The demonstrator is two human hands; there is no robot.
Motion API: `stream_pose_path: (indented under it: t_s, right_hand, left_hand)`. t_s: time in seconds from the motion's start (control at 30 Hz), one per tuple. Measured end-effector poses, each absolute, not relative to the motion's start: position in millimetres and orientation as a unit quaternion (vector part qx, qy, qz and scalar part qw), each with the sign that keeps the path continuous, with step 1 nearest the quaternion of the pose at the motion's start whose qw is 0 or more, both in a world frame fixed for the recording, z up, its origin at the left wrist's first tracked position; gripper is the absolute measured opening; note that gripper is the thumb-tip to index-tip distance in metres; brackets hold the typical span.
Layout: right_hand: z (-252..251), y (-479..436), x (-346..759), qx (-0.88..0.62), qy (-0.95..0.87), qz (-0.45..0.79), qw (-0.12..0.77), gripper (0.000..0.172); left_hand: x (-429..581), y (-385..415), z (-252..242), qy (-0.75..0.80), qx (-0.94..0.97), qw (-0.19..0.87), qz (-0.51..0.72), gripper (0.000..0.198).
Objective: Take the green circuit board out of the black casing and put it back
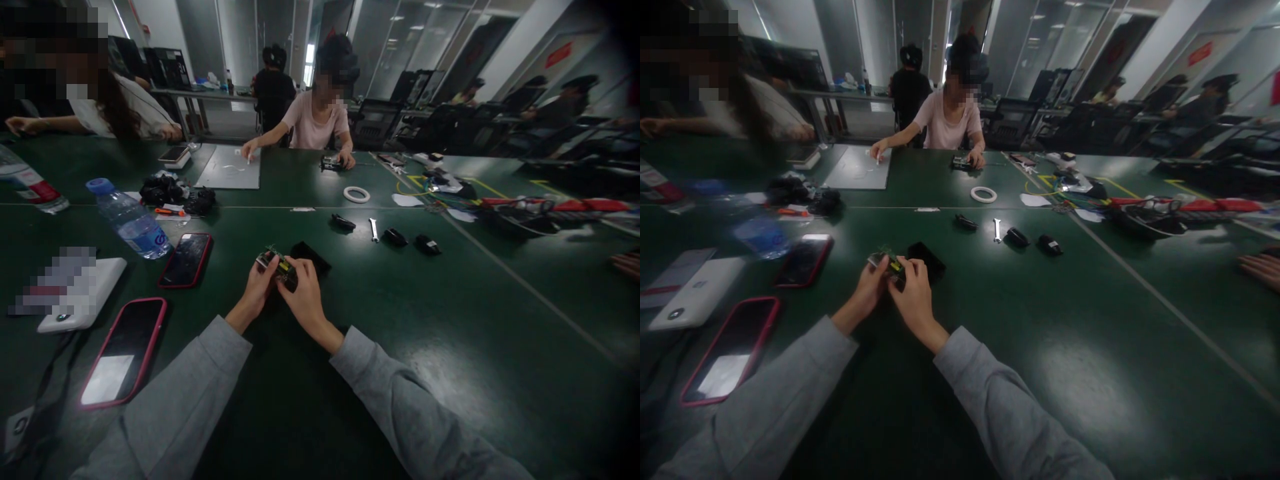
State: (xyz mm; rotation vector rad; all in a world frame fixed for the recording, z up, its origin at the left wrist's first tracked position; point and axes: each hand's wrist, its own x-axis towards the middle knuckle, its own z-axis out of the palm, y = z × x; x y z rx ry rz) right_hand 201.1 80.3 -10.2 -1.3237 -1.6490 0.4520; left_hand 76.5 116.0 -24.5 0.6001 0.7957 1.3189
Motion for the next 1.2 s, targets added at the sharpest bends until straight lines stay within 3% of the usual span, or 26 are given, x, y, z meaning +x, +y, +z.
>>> stream_pose_path:
  t_s: [0.2,0.37,0.47,0.67,0.93,1.2]
  right_hand:
    - [-14.1,79.6,198.9,-0.539,-0.644,0.214,0.499,0.052]
    - [-24.2,85.9,194.2,-0.514,-0.56,0.421,0.495,0.06]
    - [-27.9,89.3,192.7,-0.476,-0.543,0.467,0.51,0.056]
    - [-15.4,88.1,201.9,-0.466,-0.613,0.307,0.56,0.042]
    - [-20.7,82.2,206.1,-0.436,-0.776,0.15,0.429,0.05]
    - [-17.5,75.7,206.2,-0.413,-0.813,0.076,0.403,0.053]
  left_hand:
    - [67.9,119.2,-15.6,0.328,0.185,0.717,0.586,0.03]
    - [61.5,121.0,-13.0,0.305,0.207,0.742,0.561,0.038]
    - [62.7,118.4,-11.9,0.28,0.219,0.762,0.541,0.034]
    - [65.7,113.5,-5.4,0.297,0.218,0.766,0.526,0.034]
    - [63.6,114.3,-9.3,0.298,0.22,0.779,0.506,0.038]
    - [59.1,117.7,-1.2,0.298,0.145,0.802,0.497,0.044]
